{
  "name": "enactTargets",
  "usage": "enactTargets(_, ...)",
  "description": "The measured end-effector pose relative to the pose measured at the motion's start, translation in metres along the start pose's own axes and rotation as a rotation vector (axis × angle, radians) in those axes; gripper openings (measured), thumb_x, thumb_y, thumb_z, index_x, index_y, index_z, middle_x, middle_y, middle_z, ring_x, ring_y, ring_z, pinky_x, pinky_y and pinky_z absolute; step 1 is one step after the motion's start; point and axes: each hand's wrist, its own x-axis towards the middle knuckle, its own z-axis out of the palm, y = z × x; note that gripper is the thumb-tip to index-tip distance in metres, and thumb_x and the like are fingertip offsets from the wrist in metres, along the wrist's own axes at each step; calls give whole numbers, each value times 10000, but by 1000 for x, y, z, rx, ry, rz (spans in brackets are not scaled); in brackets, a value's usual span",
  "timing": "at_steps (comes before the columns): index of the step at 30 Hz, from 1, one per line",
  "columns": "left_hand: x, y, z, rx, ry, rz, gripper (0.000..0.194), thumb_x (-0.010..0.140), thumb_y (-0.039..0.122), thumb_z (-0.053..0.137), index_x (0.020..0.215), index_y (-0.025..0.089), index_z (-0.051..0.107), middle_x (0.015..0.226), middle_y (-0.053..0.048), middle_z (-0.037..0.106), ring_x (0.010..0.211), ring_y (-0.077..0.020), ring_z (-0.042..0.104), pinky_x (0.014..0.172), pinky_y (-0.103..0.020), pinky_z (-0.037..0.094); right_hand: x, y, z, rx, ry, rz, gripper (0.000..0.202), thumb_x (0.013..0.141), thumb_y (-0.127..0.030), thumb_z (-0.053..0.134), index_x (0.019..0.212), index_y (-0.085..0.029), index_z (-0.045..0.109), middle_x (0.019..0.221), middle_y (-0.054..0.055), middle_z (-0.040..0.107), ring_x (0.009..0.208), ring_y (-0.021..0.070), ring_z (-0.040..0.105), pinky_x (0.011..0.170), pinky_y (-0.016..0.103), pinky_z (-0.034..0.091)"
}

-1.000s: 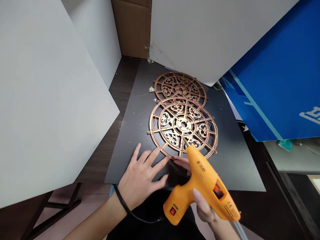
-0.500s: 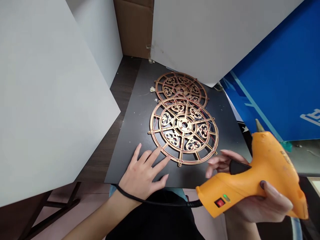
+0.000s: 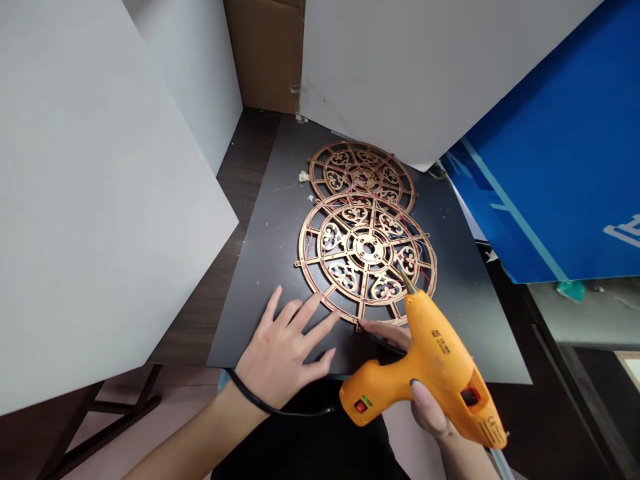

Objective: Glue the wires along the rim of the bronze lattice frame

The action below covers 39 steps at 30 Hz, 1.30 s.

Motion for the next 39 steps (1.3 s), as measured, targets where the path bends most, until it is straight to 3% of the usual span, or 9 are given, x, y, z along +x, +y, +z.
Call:
enactTargets(3,0,0,0,-2,0,3,431,921,398,537,1344,317,560,1418,-43,547,1061,-237,578,1100,-590,352,8,-6,-2,-130,-52,-108,532,709,-486,541,1192,-310,680,1018,89,713,1028,393,639,869,601,518)
enactTargets(7,1,0,-1,-4,6,2,425,912,387,557,1332,320,572,1404,-49,557,1054,-237,581,1097,-584,359,18,-9,-4,-98,-138,-176,628,625,-395,584,1245,-328,651,963,63,715,705,300,657,639,483,556)
enactTargets(11,1,0,-1,-4,9,2,441,898,380,580,1336,324,570,1410,-51,550,1062,-239,582,1113,-580,344,21,-11,-4,-115,-147,-190,567,619,-372,567,1177,-341,665,887,40,678,603,266,615,537,437,521)
enactTargets(22,1,-1,0,0,-3,17,426,920,439,537,1330,329,569,1408,-65,545,1058,-242,578,1081,-605,358,17,-6,-2,-135,-200,-212,613,681,-397,564,1284,-289,572,1011,87,665,776,305,666,655,451,567)
enactTargets(27,2,-1,-2,-9,-2,17,405,915,439,551,1303,328,592,1389,-70,555,1057,-239,577,1079,-600,367,16,-6,-2,-143,-195,-189,631,674,-413,585,1293,-296,568,893,67,654,666,266,632,586,419,554)
enactTargets(33,2,0,-2,-14,2,4,406,907,425,567,1301,330,594,1392,-67,549,1064,-245,569,1085,-601,361,16,-8,-1,-175,-166,-214,577,681,-410,582,1247,-295,601,952,77,671,752,288,667,650,424,575)
enactTargets(39,1,0,-1,11,-11,12,409,926,441,528,1316,329,580,1396,-70,543,1079,-243,558,1086,-603,355,17,-7,-3,-173,-168,-195,571,649,-379,575,1213,-296,605,887,46,666,674,252,645,601,387,555)
